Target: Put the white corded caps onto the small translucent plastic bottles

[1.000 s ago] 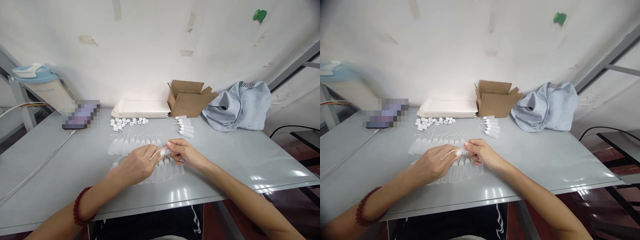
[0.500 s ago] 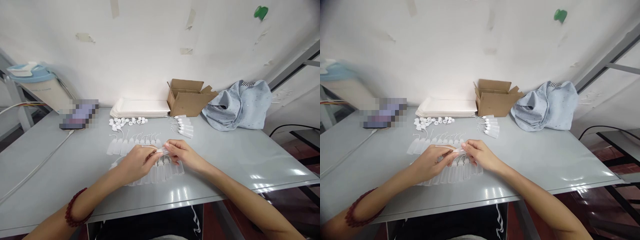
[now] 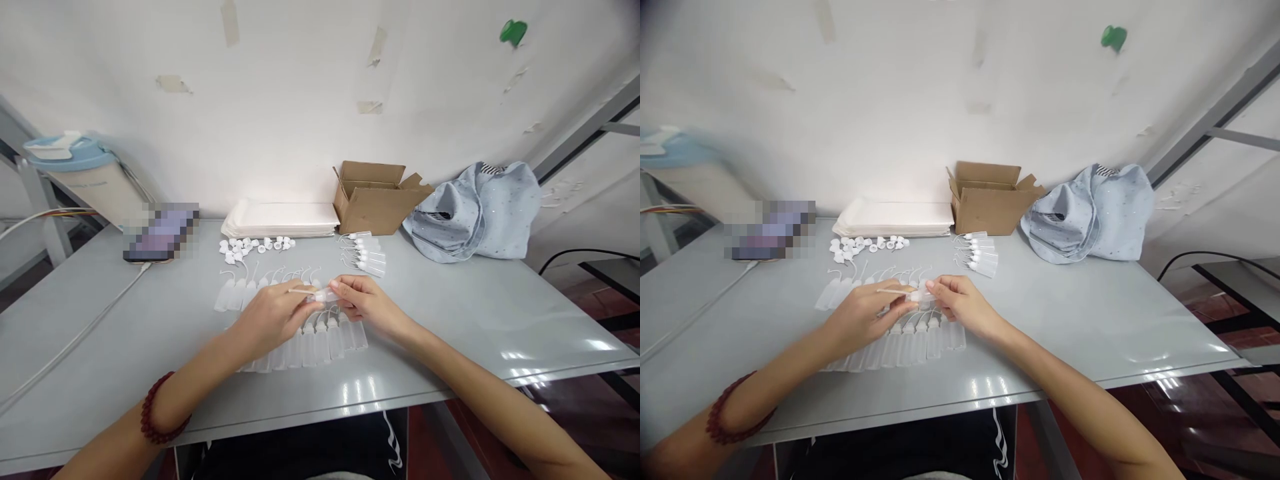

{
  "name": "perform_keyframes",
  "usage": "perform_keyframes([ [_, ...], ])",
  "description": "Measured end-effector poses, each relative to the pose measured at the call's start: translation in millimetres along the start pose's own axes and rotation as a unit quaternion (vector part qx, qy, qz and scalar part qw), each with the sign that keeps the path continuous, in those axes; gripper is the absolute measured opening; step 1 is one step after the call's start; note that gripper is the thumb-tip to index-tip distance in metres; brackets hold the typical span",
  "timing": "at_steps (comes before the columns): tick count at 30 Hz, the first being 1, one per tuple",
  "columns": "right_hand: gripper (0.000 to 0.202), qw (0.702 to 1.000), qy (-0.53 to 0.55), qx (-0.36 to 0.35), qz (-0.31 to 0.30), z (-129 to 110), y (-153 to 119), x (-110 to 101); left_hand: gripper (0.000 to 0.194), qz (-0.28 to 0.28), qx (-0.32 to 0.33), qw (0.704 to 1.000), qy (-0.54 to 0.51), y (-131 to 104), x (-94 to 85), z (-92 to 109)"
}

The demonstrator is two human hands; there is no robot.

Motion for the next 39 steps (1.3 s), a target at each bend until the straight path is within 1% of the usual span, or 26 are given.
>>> perform_keyframes([
  [2,0.036,0.996,-0.055,-0.043,0.047,-4.2,2.3,-7.8,0.025,-0.005,-0.048,0.999,0.009,0.9,-13.9,-15.8],
  [3,0.035,0.991,-0.086,-0.068,0.075,-6.9,3.5,-13.3,0.026,0.003,-0.075,0.997,0.024,0.2,-23.3,-26.3],
  [4,0.035,0.984,-0.113,-0.093,0.104,-9.8,4.6,-19.9,0.027,0.015,-0.120,0.992,0.047,-1.7,-33.3,-39.5],
  [6,0.035,0.968,-0.142,-0.130,0.158,-15.0,7.1,-35.9,0.031,0.041,-0.195,0.972,0.126,-8.0,-52.7,-67.2],
  [7,0.035,0.961,-0.148,-0.142,0.185,-16.9,8.5,-45.3,0.033,0.036,-0.220,0.960,0.169,-11.6,-59.5,-80.5],
  [9,0.036,0.943,-0.168,-0.162,0.238,-20.0,11.2,-65.9,0.038,-0.020,-0.269,0.936,0.226,-19.6,-64.8,-105.5],
  [10,0.036,0.926,-0.199,-0.177,0.267,-21.7,12.3,-76.4,0.039,-0.051,-0.286,0.928,0.234,-23.4,-64.6,-115.7],
  [12,0.036,0.877,-0.278,-0.220,0.325,-25.4,13.4,-96.4,0.041,-0.079,-0.299,0.921,0.236,-28.4,-62.5,-128.5],
  [13,0.036,0.855,-0.315,-0.234,0.339,-25.8,14.7,-104.8,0.041,-0.088,-0.300,0.921,0.233,-29.7,-60.5,-131.9],
  [15,0.035,0.826,-0.369,-0.247,0.348,-24.1,18.5,-119.0,0.041,-0.097,-0.303,0.920,0.229,-30.3,-56.7,-134.9],
  [17,0.033,0.803,-0.412,-0.247,0.353,-20.9,22.5,-129.2,0.042,-0.101,-0.304,0.921,0.224,-29.1,-53.9,-135.0],
  [19,0.031,0.791,-0.436,-0.244,0.352,-17.4,26.4,-135.0,0.042,-0.100,-0.301,0.923,0.218,-27.1,-52.7,-134.5],
  [21,0.029,0.790,-0.445,-0.242,0.345,-14.1,30.5,-137.2,0.041,-0.097,-0.298,0.925,0.212,-25.6,-52.5,-134.5],
  [30,0.028,0.805,-0.465,-0.233,0.284,-4.0,41.8,-134.4,0.039,-0.098,-0.302,0.927,0.198,-27.7,-49.2,-138.0],
  [35,0.028,0.794,-0.475,-0.237,0.295,-9.6,37.6,-132.3,0.041,-0.097,-0.301,0.925,0.210,-28.7,-48.2,-138.1],
  [39,0.026,0.782,-0.488,-0.245,0.301,-17.4,28.5,-120.6,0.043,-0.103,-0.297,0.925,0.215,-28.3,-47.2,-137.7],
])
Point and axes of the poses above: each hand's wrist, its own y-axis towards the middle knuckle, its own x-axis out of the palm, z = x × y, the point moved 4 cm from there along y, towards the middle knuckle, and after that the axes turned 2 degrees about y, right-handed, at the moved point
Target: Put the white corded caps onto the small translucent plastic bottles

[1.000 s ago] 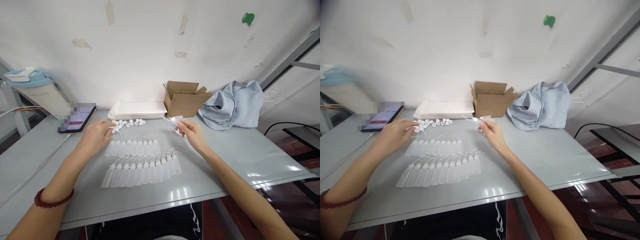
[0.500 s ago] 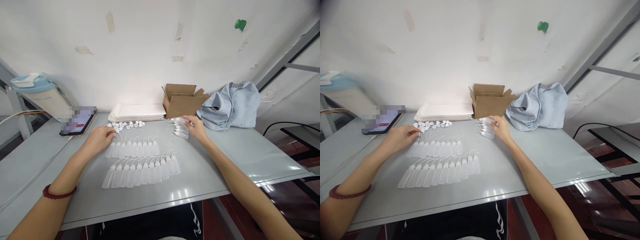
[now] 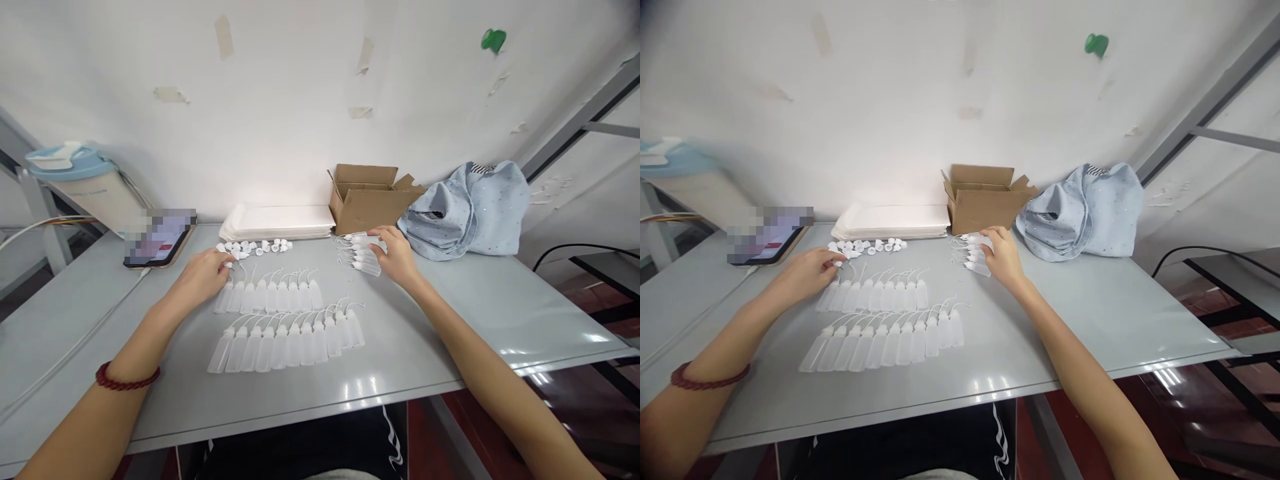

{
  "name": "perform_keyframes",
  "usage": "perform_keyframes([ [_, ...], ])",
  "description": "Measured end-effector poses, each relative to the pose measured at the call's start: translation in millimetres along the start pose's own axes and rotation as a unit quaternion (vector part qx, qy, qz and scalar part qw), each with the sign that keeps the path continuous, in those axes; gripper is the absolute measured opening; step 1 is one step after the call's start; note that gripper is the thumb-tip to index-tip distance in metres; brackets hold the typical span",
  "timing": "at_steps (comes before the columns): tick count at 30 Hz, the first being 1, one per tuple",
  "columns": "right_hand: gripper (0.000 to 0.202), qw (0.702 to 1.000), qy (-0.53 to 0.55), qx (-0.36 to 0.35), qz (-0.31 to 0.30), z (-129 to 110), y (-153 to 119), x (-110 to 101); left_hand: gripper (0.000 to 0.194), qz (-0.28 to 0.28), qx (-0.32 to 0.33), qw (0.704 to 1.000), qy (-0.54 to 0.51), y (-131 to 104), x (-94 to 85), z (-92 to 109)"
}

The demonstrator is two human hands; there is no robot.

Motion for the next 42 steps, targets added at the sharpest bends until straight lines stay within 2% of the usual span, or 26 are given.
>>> perform_keyframes([
  [5,0.016,1.000,0.006,0.002,0.010,-22.2,-4.4,-12.7,0.044,-0.002,0.001,1.000,0.007,0.1,0.1,1.7],
  [8,0.010,0.998,0.055,0.014,-0.026,-39.1,-8.4,-20.9,0.040,0.001,-0.004,1.000,0.015,-0.7,1.0,2.6],
  [9,0.011,0.996,0.070,0.016,-0.047,-46.3,-11.0,-23.4,0.038,0.003,-0.006,1.000,0.019,-0.9,1.6,2.8],
  [11,0.015,0.985,0.097,0.021,-0.141,-62.9,-19.1,-23.5,0.037,0.007,-0.007,1.000,0.025,-1.4,2.7,3.6],
  [13,0.027,0.963,0.109,0.023,-0.247,-79.2,-30.4,-21.1,0.036,0.008,-0.004,1.000,0.027,-1.9,3.3,5.2],
  [15,0.041,0.947,0.089,0.003,-0.309,-92.2,-40.5,-19.2,0.034,0.008,-0.002,1.000,0.027,-2.8,2.4,7.9],
  [20,0.045,0.914,0.042,-0.043,-0.401,-100.5,-53.4,-10.2,0.027,0.012,-0.012,1.000,-0.002,-9.0,-9.4,20.4],
  [28,0.044,0.862,-0.003,-0.006,-0.506,-88.4,-61.1,3.0,0.021,0.047,-0.002,0.994,-0.096,-20.6,-25.8,53.3],
  [33,0.041,0.849,0.002,0.044,-0.527,-81.0,-61.6,4.4,0.028,0.061,-0.024,0.979,-0.192,-27.1,-27.4,66.4],
  [38,0.039,0.870,0.002,0.047,-0.491,-73.5,-52.9,2.7,0.027,0.069,-0.065,0.974,-0.206,-25.8,-28.8,58.2],
  [42,0.038,0.902,0.016,0.056,-0.427,-70.7,-44.8,-2.2,0.027,0.061,-0.128,0.958,-0.248,-25.3,-34.6,48.9],
])
Point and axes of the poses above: each hand's wrist, its own y-axis towards the middle knuckle, its own x-axis out of the palm, z = x × y, the point moved 4 cm from there along y, towards the middle knuckle, and after that the axes turned 2 degrees about y, right-handed, at the moved point
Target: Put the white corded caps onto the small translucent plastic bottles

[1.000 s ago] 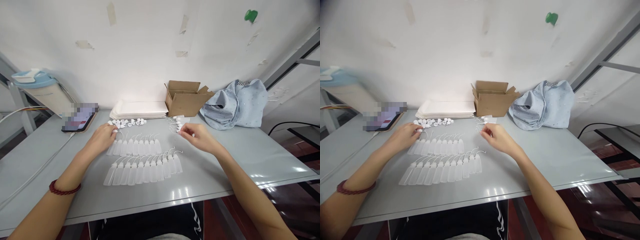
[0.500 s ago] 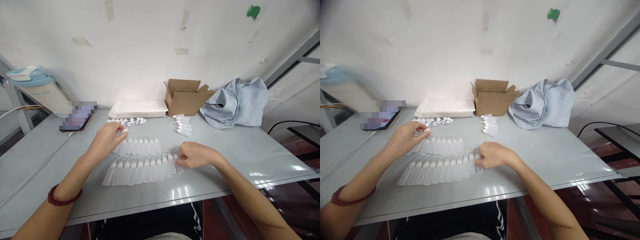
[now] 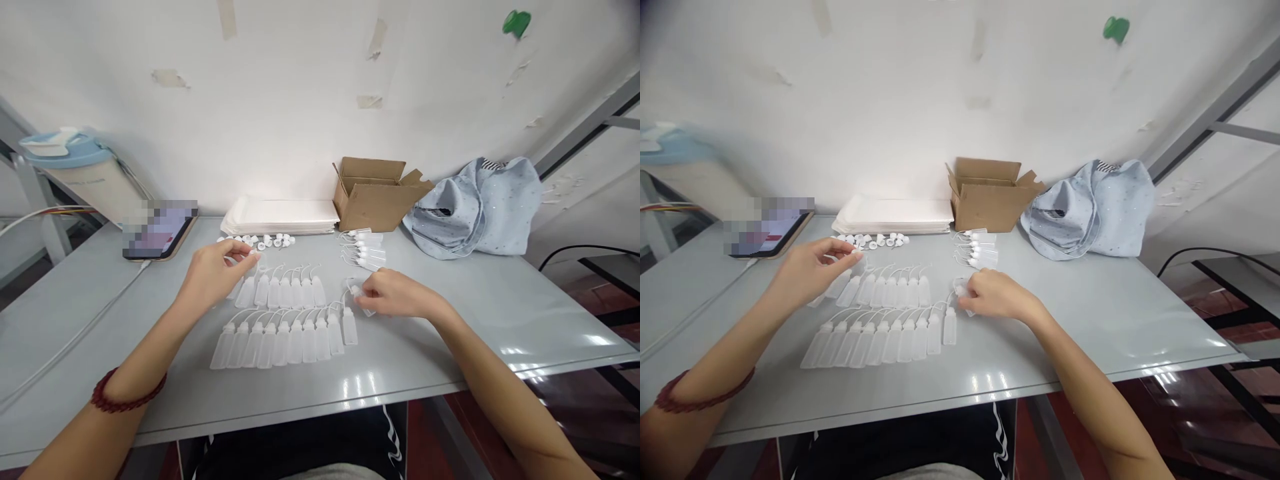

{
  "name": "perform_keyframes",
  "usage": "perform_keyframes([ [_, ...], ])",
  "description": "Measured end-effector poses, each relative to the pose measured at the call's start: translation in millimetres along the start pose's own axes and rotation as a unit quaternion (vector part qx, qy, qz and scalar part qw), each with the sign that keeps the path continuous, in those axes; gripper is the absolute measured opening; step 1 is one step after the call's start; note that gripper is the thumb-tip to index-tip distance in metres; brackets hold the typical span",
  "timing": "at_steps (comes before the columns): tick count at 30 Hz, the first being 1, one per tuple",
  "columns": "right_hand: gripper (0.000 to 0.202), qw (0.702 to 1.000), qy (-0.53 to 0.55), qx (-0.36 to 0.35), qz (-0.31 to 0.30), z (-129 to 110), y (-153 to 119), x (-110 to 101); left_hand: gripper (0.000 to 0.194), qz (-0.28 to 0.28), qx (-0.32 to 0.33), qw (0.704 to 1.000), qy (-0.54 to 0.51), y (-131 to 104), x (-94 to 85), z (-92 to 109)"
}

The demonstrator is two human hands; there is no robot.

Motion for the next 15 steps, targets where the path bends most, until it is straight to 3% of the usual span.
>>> perform_keyframes([
  [7,0.030,0.992,0.053,-0.028,0.113,-9.7,-2.6,-11.0,0.028,0.003,-0.097,0.986,-0.133,-4.8,-8.6,6.3],
  [15,0.027,0.980,0.086,-0.063,0.165,-20.9,-2.6,-8.1,0.030,-0.022,-0.108,0.984,-0.141,-5.0,-7.5,5.5],
])
Point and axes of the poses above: each hand's wrist, its own y-axis towards the middle knuckle, its own x-axis out of the palm, z = x × y, the point moved 4 cm from there along y, towards the middle knuckle, and after that the axes turned 2 degrees about y, right-handed, at the moved point
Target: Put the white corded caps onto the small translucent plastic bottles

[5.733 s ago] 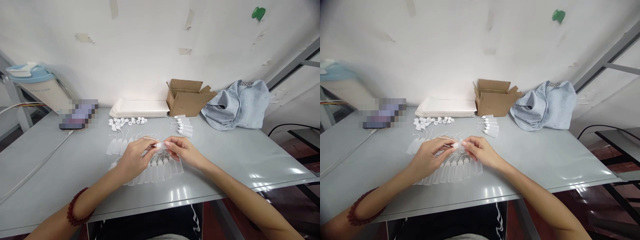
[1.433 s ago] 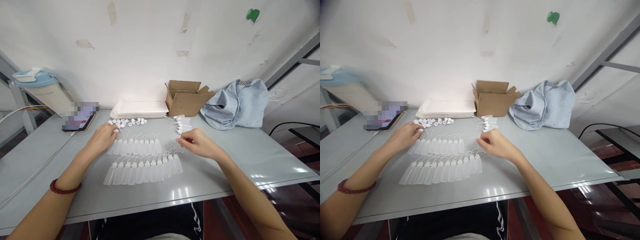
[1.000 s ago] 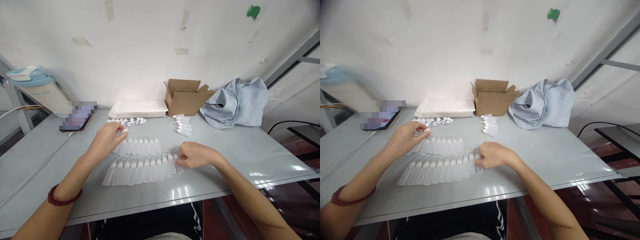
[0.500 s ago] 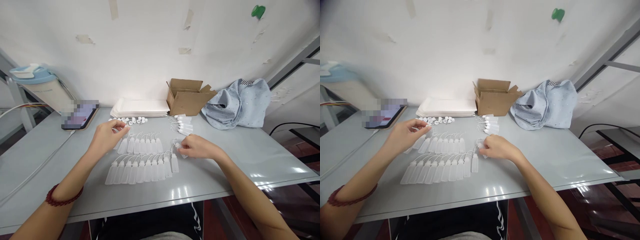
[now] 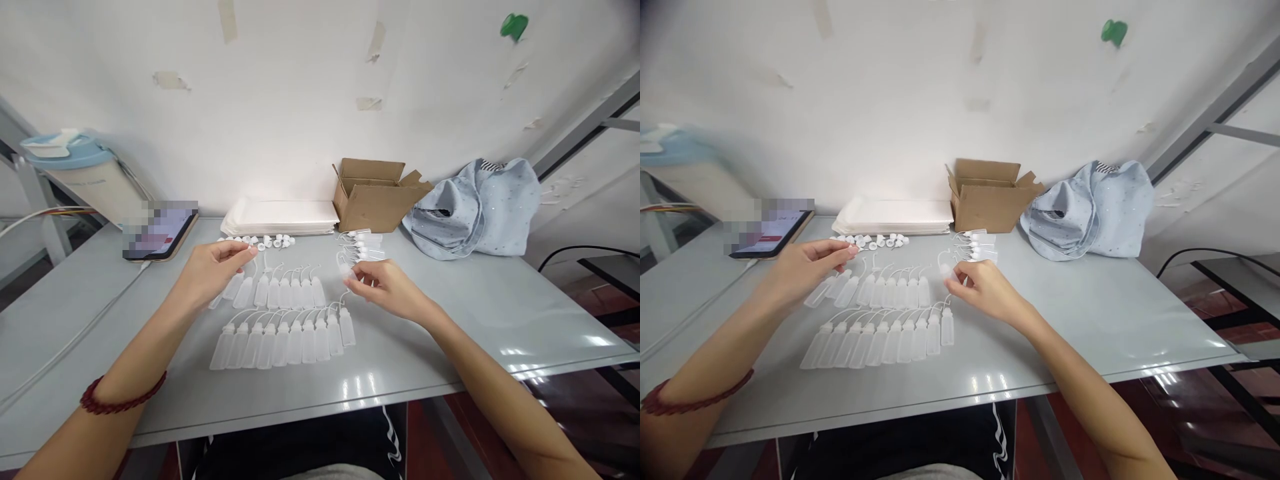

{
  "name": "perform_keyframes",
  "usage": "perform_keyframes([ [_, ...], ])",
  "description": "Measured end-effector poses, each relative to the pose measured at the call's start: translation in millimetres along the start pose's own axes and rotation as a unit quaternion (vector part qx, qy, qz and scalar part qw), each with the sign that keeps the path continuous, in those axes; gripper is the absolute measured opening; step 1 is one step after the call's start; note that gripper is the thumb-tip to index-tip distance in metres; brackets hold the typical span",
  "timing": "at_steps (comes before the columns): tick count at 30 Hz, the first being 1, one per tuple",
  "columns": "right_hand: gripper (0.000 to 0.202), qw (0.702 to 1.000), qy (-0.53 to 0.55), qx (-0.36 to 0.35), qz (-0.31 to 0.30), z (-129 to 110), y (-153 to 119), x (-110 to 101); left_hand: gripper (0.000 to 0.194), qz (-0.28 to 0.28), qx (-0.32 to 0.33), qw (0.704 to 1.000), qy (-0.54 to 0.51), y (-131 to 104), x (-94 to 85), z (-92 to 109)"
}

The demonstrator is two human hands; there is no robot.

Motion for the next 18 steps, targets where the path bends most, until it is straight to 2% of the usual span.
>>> perform_keyframes([
  [4,0.025,0.998,0.045,-0.034,0.022,-3.6,-0.6,4.6,0.026,0.000,0.023,0.997,-0.072,-2.6,-1.0,2.7],
  [6,0.022,0.995,0.080,-0.044,0.030,-7.1,-2.4,8.4,0.025,-0.040,0.044,0.990,-0.130,-6.3,5.5,3.6],
  [8,0.021,0.991,0.126,-0.041,0.025,-11.4,-5.0,13.6,0.023,-0.111,0.055,0.978,-0.170,-13.1,17.9,4.6],
  [12,0.024,0.966,0.251,-0.025,-0.058,-21.1,-10.5,27.4,0.022,-0.230,0.063,0.946,-0.218,-33.0,45.9,9.6],
  [15,0.023,0.940,0.320,-0.021,-0.117,-25.5,-12.9,34.2,0.020,-0.265,0.067,0.926,-0.261,-44.0,58.7,13.4],
  [18,0.024,0.921,0.359,-0.009,-0.152,-25.7,-13.7,37.8,0.018,-0.280,0.072,0.914,-0.285,-48.0,63.4,14.3],
])
Point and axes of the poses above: each hand's wrist, its own y-axis towards the middle knuckle, its own x-axis out of the palm, z = x × y, the point moved 4 cm from there along y, towards the middle knuckle, and after that the axes turned 2 degrees about y, right-handed, at the moved point
